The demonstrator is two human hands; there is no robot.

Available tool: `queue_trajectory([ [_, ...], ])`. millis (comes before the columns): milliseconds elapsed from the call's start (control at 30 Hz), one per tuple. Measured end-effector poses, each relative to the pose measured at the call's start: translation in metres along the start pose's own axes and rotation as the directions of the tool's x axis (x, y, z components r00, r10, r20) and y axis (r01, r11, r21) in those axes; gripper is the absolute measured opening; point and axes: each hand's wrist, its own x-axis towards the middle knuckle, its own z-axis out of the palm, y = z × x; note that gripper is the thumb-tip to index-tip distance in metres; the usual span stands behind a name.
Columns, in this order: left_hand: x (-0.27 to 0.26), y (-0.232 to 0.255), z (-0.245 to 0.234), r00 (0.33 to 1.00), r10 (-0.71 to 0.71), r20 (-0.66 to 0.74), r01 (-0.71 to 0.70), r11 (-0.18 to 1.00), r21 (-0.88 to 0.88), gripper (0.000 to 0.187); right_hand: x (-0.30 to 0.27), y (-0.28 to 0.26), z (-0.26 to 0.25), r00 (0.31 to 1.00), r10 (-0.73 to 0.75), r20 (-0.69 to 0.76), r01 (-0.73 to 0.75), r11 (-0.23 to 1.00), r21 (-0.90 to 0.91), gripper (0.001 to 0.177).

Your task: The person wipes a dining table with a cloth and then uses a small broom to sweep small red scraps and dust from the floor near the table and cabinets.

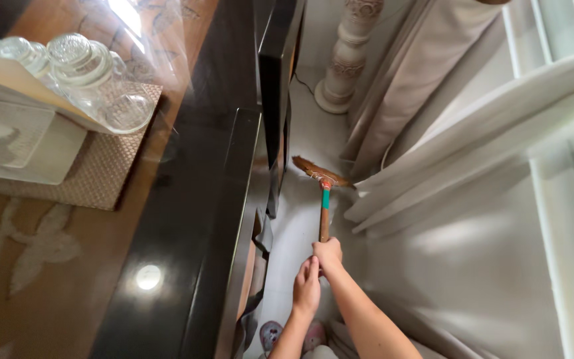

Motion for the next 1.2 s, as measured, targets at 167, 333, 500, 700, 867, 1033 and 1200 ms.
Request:
queue_trajectory([
  [167, 0.021, -0.012, 0.013, 0.999, 0.035, 0.027, -0.033, 0.997, -0.069, 0.048, 0.078, 0.015, 0.015, 0.985, -0.168, -0.032, 0.166, 0.984, -0.062, 0.041],
  [333, 0.029, -0.039, 0.020, 0.998, -0.056, -0.037, 0.054, 0.998, -0.030, 0.046, 0.121, 0.016, 0.020, 0.948, -0.312, -0.068, 0.315, 0.948, 0.042, 0.061],
  [500, 0.041, -0.051, 0.017, 0.999, 0.000, -0.035, -0.001, 0.999, -0.035, 0.045, 0.155, -0.022, 0.010, 0.985, -0.165, 0.055, 0.158, 0.980, 0.121, 0.051],
  [700, 0.052, -0.044, 0.009, 0.997, -0.046, -0.062, 0.047, 0.999, 0.013, 0.045, 0.169, -0.045, -0.004, 0.985, -0.167, 0.043, 0.159, 0.975, 0.154, 0.049],
  [867, 0.055, -0.044, 0.002, 0.995, -0.035, -0.095, 0.042, 0.996, 0.075, 0.044, 0.173, -0.034, 0.001, 0.966, -0.223, 0.133, 0.220, 0.975, 0.036, 0.044],
  [1033, 0.036, -0.041, 0.001, 0.993, -0.042, -0.108, 0.051, 0.995, 0.081, 0.041, 0.146, -0.015, -0.005, 0.950, -0.231, 0.209, 0.252, 0.964, -0.080, 0.044],
  [1200, 0.011, -0.038, 0.002, 0.994, -0.057, -0.090, 0.056, 0.998, -0.008, 0.038, 0.102, -0.003, -0.013, 0.950, -0.146, 0.276, 0.193, 0.970, -0.151, 0.045],
])
